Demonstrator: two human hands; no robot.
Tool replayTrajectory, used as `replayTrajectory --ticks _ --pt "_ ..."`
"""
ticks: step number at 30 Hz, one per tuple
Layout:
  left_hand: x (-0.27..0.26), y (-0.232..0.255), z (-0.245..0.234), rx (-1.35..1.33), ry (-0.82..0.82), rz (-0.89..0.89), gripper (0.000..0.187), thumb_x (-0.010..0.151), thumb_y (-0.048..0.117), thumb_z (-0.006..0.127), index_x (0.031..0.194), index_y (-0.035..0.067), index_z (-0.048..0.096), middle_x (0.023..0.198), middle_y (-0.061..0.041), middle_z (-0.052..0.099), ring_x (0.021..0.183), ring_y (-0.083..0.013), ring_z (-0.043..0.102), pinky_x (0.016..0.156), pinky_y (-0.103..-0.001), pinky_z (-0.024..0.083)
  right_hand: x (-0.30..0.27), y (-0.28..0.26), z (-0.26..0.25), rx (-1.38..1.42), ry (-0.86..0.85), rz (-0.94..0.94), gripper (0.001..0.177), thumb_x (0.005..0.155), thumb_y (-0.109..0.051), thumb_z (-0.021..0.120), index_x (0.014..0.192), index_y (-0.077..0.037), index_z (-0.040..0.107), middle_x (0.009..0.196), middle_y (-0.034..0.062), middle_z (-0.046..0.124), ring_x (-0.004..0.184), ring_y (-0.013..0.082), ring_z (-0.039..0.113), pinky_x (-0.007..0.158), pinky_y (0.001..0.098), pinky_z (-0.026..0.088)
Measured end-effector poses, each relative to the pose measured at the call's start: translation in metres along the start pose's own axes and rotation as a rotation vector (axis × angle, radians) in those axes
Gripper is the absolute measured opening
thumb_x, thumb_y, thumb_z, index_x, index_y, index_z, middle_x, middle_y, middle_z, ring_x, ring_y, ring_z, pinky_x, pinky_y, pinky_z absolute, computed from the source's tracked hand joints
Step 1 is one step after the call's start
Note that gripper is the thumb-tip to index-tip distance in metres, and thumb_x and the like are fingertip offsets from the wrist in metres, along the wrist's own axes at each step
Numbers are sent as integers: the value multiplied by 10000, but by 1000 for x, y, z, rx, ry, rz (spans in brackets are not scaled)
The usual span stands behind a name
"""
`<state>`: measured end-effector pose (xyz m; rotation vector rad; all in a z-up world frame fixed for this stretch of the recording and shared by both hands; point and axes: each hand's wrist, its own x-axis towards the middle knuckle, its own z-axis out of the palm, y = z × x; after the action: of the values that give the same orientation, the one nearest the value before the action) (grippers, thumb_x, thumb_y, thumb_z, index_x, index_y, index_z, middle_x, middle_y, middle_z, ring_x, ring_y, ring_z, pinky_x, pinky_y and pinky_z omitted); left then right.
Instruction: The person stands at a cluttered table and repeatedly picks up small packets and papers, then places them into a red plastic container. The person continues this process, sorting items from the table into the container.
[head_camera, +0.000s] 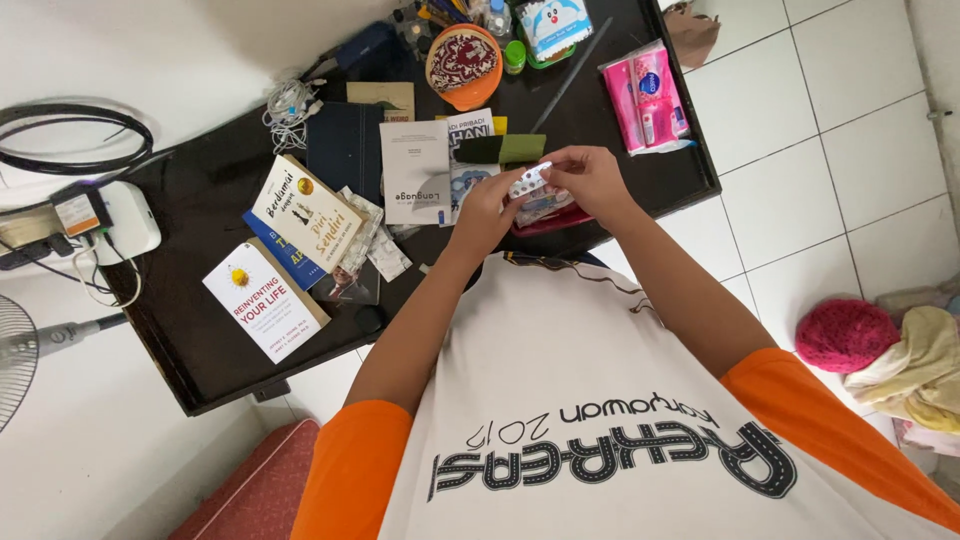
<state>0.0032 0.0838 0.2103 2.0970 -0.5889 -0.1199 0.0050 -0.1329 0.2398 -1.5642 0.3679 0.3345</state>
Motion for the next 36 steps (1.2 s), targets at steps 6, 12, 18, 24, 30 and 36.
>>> replayTrajectory --ticks 6,12,18,24,30,36 --pt "2 -6 18 24 -56 -34 404 960 14 739 1350 -20 639 1200 -223 685 1147 -374 667 1005 -450 556 4 23 -13 -347 50 -24 355 777 -74 791 1105 -205 751 801 -10 720 727 110 702 708 252 582" --pt "2 -44 59 411 -171 88 335 975 16 669 1305 -16 622 1138 -185 682 1103 -312 680 957 -372 586 21 81 -24 -644 -2 -344 79 825 -158 803 896 -144 773 836 109 728 824 316 719 754 403 567" --pt "10 -40 77 818 -165 225 285 857 65 804 1105 27 668 951 -119 649 994 -255 681 759 -273 622 18 79 -22 -647 -71 -286 175 824 -186 783 951 -67 773 881 175 717 901 392 703 806 459 556" --pt "-5 -85 119 917 -243 215 606 683 113 939 1205 70 633 909 -137 675 939 -302 697 829 -402 596 42 104 -23 -640 -150 -73 236 847 -186 711 1061 -128 791 1074 138 750 1099 363 682 931 449 544" --pt "-3 -99 135 904 -243 161 529 632 72 927 1104 53 690 835 -147 695 847 -323 689 803 -437 556 51 111 -17 -643 -198 -25 279 868 -191 705 1127 -132 791 1130 93 762 1143 321 680 981 426 539" --pt "8 -49 106 967 -177 207 191 632 38 860 763 97 734 806 -112 636 796 -284 634 721 -391 506 59 117 -18 -632 -215 29 304 886 -145 674 1168 -110 784 1140 138 756 1129 360 681 972 452 542"
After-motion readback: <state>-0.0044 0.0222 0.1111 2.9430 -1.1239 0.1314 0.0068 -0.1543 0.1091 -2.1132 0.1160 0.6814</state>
